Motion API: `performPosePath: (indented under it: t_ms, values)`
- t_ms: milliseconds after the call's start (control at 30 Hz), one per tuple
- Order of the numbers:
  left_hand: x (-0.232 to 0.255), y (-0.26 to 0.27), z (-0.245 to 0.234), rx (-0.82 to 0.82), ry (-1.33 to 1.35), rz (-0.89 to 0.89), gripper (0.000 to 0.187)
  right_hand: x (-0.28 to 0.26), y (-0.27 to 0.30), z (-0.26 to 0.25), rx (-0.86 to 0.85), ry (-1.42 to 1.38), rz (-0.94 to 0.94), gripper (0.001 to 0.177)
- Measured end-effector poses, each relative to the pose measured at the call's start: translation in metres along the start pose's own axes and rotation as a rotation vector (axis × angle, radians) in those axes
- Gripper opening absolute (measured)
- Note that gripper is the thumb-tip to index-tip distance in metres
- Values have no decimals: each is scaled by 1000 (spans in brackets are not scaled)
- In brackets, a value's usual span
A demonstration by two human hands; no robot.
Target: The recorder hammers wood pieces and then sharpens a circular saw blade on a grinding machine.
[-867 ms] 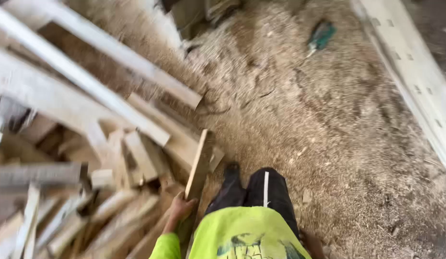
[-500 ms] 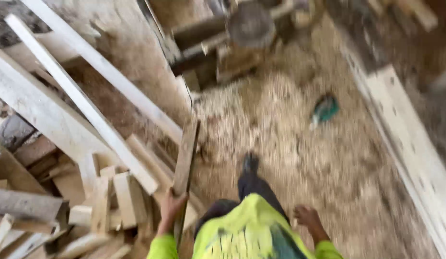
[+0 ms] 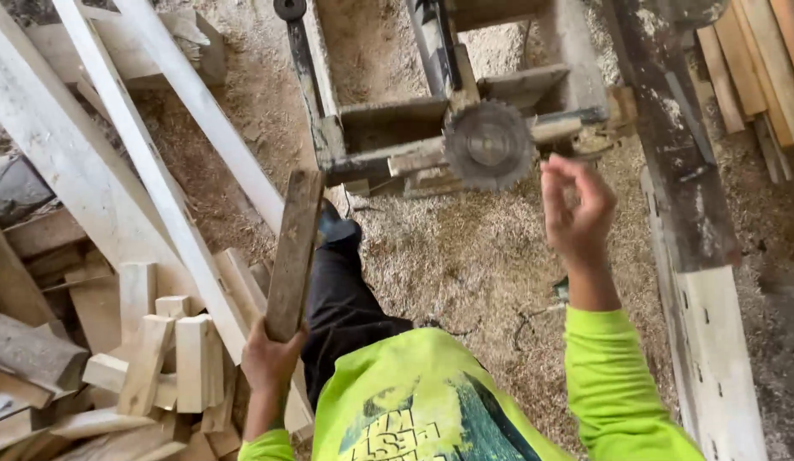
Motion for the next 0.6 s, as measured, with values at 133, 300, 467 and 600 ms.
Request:
performPosePath:
  t_ms: [133, 300, 467, 600]
  values:
    - [65, -127, -15, -63, 53, 142, 65, -49, -130, 55, 59, 12, -315, 15]
    - [175, -341, -30, -192, -87, 317, 67, 126, -266, 219, 12, 98, 105, 38]
    - [274, -527, -28, -371, -63, 480, 80, 253, -371, 337, -70, 292, 208, 61]
    - [320, -594, -3, -583, -200, 483, 70, 295, -370, 352, -189, 674, 681, 58]
Point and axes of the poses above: each hand's wrist, its own y-axis away from the middle knuckle, its own z-axis out of the palm, x = y × z, the point moved 10 cm from there along -y, towards the middle knuckle, and after that the axes turned 15 degrees about -x, right-handed, at the moved point
